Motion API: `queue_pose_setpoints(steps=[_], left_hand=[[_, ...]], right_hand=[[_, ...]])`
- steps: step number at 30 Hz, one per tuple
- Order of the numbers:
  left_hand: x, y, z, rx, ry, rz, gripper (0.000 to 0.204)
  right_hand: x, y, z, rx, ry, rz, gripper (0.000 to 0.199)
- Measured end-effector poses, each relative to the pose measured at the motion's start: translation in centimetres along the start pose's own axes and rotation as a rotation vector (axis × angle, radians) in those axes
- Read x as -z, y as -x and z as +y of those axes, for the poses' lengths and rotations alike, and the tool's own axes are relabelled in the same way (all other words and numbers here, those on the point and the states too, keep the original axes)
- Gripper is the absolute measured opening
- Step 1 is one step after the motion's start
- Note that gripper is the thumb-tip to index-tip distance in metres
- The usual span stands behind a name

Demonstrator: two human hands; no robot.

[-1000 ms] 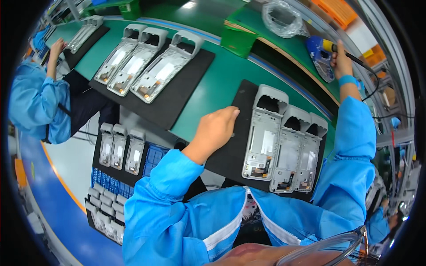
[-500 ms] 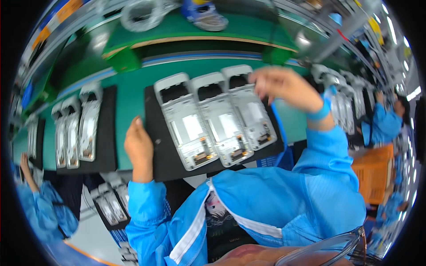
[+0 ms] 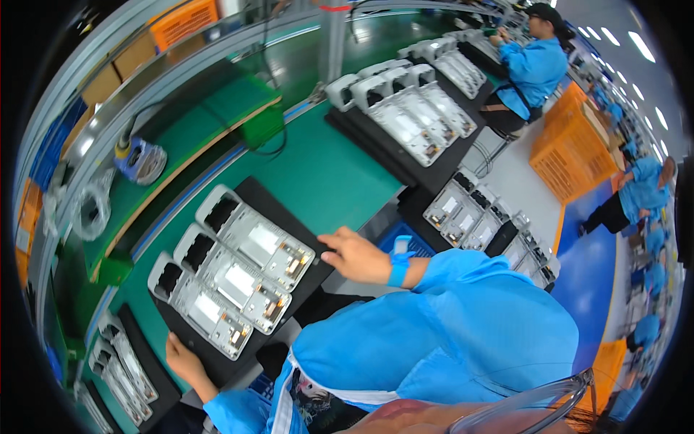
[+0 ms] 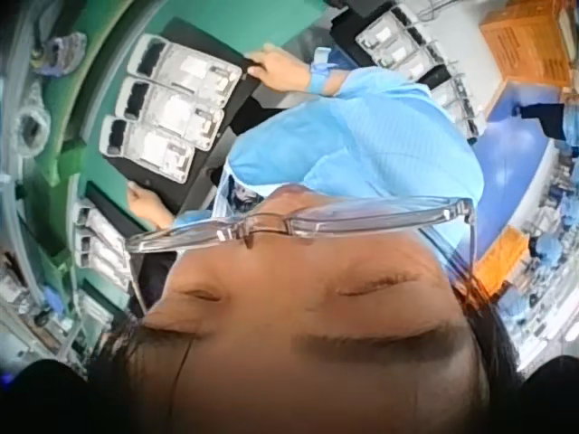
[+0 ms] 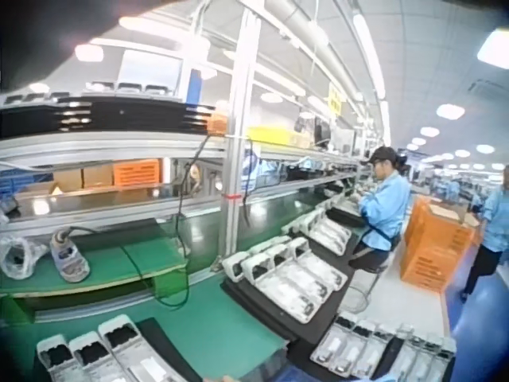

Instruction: The person solders electronic components onto circuit boards using a soldering iron and solder wire.

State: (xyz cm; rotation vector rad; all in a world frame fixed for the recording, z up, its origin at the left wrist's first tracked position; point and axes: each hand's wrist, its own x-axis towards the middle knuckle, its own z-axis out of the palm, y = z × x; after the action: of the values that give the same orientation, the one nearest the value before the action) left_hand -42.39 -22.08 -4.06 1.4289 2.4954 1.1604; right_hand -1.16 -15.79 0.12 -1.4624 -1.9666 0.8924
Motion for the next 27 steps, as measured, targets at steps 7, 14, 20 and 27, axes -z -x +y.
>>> queue_pose_setpoints(steps=[7,14,20,27], left_hand=[[-1.9,2.9,5.8,0.037,0.115,-0.068,0.035],[-5.9,4.0,13.6,-0.042,0.157,-0.124,0.037],[-7.8,0.3,8.5,0.210,0.429,-0.252,0.031],[-8.9,-1.2,13.5,0.393,0.407,-0.472,0.037]], right_hand=[[3.0,2.2,4.3,0.032,0.092,0.215,0.035],[5.4,4.4,7.9,-0.010,0.119,0.504,0.038],[7.3,3.2,10.3,-0.092,-0.202,0.482,0.039],[8.7,1.7,14.3,-0.200,-0.596,0.614,0.025]])
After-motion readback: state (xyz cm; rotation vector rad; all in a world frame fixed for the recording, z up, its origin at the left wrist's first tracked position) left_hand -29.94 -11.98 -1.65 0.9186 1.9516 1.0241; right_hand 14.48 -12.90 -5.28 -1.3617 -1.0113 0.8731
